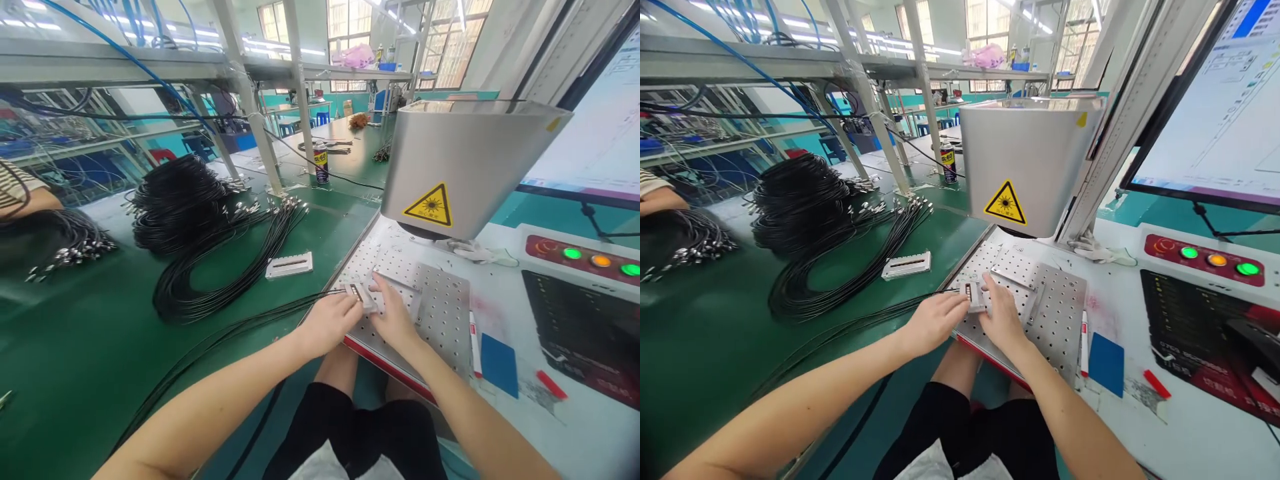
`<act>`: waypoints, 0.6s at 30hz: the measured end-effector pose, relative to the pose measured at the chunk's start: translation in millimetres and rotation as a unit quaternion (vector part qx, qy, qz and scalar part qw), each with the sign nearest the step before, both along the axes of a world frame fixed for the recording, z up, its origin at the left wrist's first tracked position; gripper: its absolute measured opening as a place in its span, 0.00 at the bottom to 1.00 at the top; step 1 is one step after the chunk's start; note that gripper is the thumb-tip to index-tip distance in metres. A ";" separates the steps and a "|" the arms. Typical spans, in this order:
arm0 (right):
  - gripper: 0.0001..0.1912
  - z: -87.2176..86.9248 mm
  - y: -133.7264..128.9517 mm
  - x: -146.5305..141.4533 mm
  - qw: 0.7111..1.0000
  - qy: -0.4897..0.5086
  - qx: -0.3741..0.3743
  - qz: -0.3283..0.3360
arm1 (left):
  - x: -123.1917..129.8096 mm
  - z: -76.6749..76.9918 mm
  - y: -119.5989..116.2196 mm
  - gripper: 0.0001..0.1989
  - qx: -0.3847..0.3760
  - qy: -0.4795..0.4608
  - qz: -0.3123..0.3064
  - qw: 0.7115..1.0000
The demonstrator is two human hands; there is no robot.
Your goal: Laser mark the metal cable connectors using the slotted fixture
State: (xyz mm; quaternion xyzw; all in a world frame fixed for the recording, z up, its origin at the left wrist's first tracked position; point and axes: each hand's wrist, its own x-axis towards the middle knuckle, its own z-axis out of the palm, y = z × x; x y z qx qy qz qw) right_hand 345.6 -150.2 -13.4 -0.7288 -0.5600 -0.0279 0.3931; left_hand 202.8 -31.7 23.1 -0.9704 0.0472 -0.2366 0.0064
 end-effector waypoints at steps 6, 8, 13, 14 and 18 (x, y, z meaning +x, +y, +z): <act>0.14 5.4 -29.1 -15.2 0.986 -0.114 -0.066 0.099 | -15.7 -32.3 -13.2 0.07 0.090 -0.002 -0.024 0.996; 0.06 4.8 -30.3 -17.9 0.984 -0.138 -0.071 0.092 | -16.4 -36.0 -14.1 0.06 0.071 0.023 -0.023 0.997; 0.07 0.5 -22.1 -19.4 0.971 -0.212 -0.072 0.083 | -17.9 -37.0 -15.6 0.10 0.033 0.036 -0.019 0.999; 0.07 -0.6 -20.9 -20.1 0.969 -0.224 -0.070 0.079 | -18.9 -37.1 -16.1 0.10 0.030 0.033 -0.017 0.999; 0.08 -2.1 -20.0 -24.4 0.958 -0.267 -0.040 0.093 | -23.2 -39.0 -17.3 0.12 -0.004 0.023 -0.012 1.000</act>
